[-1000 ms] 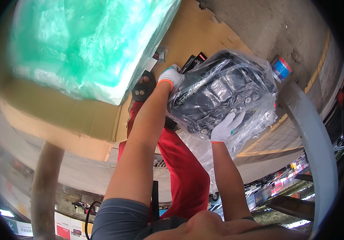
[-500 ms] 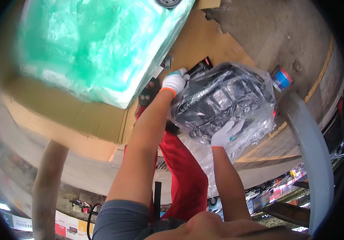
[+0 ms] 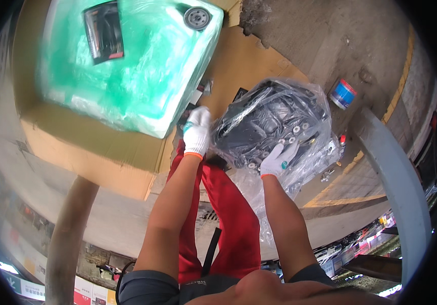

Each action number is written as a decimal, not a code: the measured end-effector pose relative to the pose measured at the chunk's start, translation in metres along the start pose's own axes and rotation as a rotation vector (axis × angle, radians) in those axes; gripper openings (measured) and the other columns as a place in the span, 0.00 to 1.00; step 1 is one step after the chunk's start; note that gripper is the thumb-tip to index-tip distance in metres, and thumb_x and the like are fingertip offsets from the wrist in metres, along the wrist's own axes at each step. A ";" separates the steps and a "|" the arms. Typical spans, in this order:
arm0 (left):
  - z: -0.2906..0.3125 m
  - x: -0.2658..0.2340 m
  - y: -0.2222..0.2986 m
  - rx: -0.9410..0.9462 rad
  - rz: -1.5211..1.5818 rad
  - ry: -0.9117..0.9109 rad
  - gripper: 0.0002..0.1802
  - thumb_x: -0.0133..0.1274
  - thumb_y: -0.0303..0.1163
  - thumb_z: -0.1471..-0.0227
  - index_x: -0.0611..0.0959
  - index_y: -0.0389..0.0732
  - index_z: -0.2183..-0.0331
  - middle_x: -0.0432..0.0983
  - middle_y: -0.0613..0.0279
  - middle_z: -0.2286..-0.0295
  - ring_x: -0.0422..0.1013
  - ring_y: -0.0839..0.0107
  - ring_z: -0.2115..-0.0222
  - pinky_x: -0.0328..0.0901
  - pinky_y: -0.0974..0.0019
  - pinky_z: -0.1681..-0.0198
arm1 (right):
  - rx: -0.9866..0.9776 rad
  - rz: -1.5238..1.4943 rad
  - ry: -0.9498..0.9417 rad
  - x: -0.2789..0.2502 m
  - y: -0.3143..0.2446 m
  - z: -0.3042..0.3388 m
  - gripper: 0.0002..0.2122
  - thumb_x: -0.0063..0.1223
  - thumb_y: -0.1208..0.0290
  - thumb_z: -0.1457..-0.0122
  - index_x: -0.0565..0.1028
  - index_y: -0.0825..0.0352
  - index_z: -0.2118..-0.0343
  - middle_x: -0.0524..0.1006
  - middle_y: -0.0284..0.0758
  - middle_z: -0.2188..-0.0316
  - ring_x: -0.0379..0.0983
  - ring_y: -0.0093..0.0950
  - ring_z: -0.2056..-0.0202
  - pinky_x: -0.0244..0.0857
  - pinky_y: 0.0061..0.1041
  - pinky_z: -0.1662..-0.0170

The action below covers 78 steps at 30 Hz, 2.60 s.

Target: The person unpacks a boxed engine component, removes plastic wrapping and foam padding, and lifts the metal part to inspect it. The person handles the packaging materials and places them aside while examining the engine part.

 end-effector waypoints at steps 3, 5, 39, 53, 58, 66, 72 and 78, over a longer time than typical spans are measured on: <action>-0.015 0.024 -0.028 -0.143 -0.354 -0.161 0.23 0.57 0.44 0.35 0.84 0.43 0.44 0.81 0.45 0.46 0.75 0.48 0.42 0.68 0.55 0.38 | 0.014 -0.007 -0.008 -0.005 -0.011 0.000 0.37 0.42 0.52 0.27 0.51 0.73 0.24 0.49 0.63 0.25 0.46 0.59 0.25 0.44 0.54 0.24; -0.042 0.028 -0.034 0.110 -0.616 -0.202 0.26 0.56 0.38 0.37 0.79 0.46 0.39 0.77 0.48 0.41 0.74 0.47 0.42 0.68 0.50 0.38 | 0.008 -0.001 -0.010 -0.004 -0.013 0.000 0.37 0.42 0.52 0.27 0.52 0.74 0.24 0.49 0.63 0.26 0.47 0.59 0.25 0.44 0.54 0.24; -0.153 0.094 0.003 0.348 -1.942 -0.673 0.25 0.70 0.42 0.46 0.87 0.56 0.46 0.78 0.67 0.44 0.72 0.61 0.41 0.69 0.48 0.47 | 0.000 -0.099 0.076 0.000 0.003 -0.001 0.43 0.59 0.49 0.37 0.56 0.72 0.27 0.53 0.65 0.28 0.53 0.66 0.30 0.50 0.61 0.29; -0.077 0.041 0.049 0.639 -1.852 -0.746 0.18 0.53 0.39 0.36 0.86 0.50 0.47 0.82 0.62 0.48 0.75 0.61 0.44 0.71 0.53 0.47 | 0.015 -0.147 0.138 0.002 0.004 0.002 0.42 0.61 0.47 0.37 0.59 0.68 0.28 0.55 0.63 0.28 0.54 0.65 0.30 0.49 0.61 0.28; -0.052 0.000 0.186 0.550 -1.629 -0.461 0.17 0.60 0.38 0.42 0.87 0.50 0.51 0.81 0.61 0.47 0.75 0.59 0.43 0.72 0.52 0.45 | 0.011 -0.112 0.140 0.002 0.007 0.002 0.42 0.62 0.47 0.37 0.60 0.68 0.28 0.56 0.64 0.28 0.55 0.64 0.30 0.50 0.60 0.28; -0.035 -0.131 0.204 0.801 -1.591 -0.040 0.29 0.59 0.41 0.41 0.79 0.51 0.38 0.74 0.60 0.38 0.64 0.56 0.34 0.57 0.40 0.33 | -0.027 -0.164 -0.191 -0.054 0.024 0.003 0.34 0.57 0.47 0.33 0.66 0.62 0.30 0.67 0.50 0.30 0.61 0.53 0.30 0.53 0.47 0.26; 0.161 -0.110 0.186 0.769 -1.283 -0.587 0.08 0.57 0.37 0.42 0.83 0.44 0.68 0.83 0.49 0.67 0.79 0.44 0.67 0.73 0.44 0.63 | -0.017 0.265 -0.268 -0.154 0.112 0.141 0.40 0.66 0.50 0.40 0.65 0.63 0.28 0.62 0.52 0.28 0.56 0.51 0.28 0.50 0.48 0.25; 0.297 -0.141 0.114 0.538 -1.064 -0.739 0.21 0.59 0.47 0.38 0.86 0.47 0.49 0.85 0.52 0.52 0.79 0.48 0.50 0.70 0.43 0.45 | 0.460 0.062 -0.354 -0.190 0.206 0.230 0.58 0.72 0.42 0.49 0.48 0.58 0.21 0.49 0.53 0.23 0.47 0.54 0.24 0.43 0.50 0.22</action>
Point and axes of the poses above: each hand's wrist, its own z-axis away from the middle knuckle, its own x-axis out of the palm, y = z × x, the point moved 4 cm from there along -z, towards the middle knuckle
